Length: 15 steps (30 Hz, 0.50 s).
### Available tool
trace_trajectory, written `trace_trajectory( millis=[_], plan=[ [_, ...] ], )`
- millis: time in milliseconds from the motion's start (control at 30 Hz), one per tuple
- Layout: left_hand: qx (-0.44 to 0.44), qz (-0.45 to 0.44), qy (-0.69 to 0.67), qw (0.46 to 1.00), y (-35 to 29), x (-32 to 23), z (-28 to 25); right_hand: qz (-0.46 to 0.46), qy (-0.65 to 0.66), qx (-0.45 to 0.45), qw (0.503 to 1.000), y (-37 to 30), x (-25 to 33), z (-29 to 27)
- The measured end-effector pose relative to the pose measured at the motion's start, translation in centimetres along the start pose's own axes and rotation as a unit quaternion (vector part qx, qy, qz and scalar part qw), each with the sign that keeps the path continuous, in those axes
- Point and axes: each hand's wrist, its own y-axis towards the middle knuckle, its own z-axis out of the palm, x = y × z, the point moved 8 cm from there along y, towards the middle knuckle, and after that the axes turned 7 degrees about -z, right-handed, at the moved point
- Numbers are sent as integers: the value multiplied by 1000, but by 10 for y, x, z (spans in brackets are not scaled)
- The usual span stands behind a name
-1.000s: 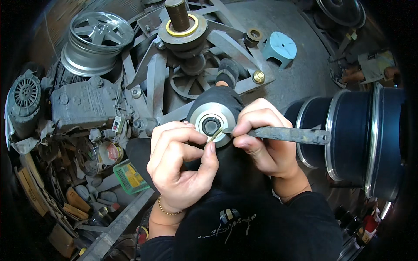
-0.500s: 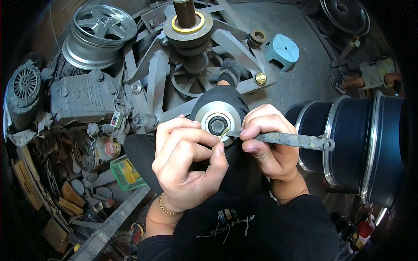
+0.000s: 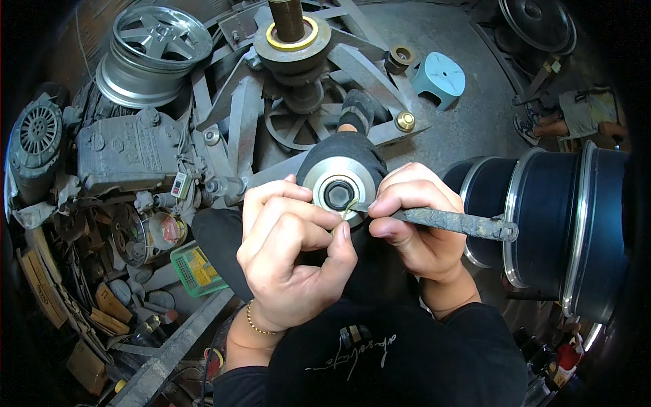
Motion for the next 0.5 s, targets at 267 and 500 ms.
trace_trajectory(
  millis=[267,500],
  plan=[
    [-30,-5,-11,999,2,3,0,-9,-8,8,1000,2,1,1],
    [-30,-4,-11,999,2,3,-1,23,23,-8,999,-5,-1,-1]
  ],
)
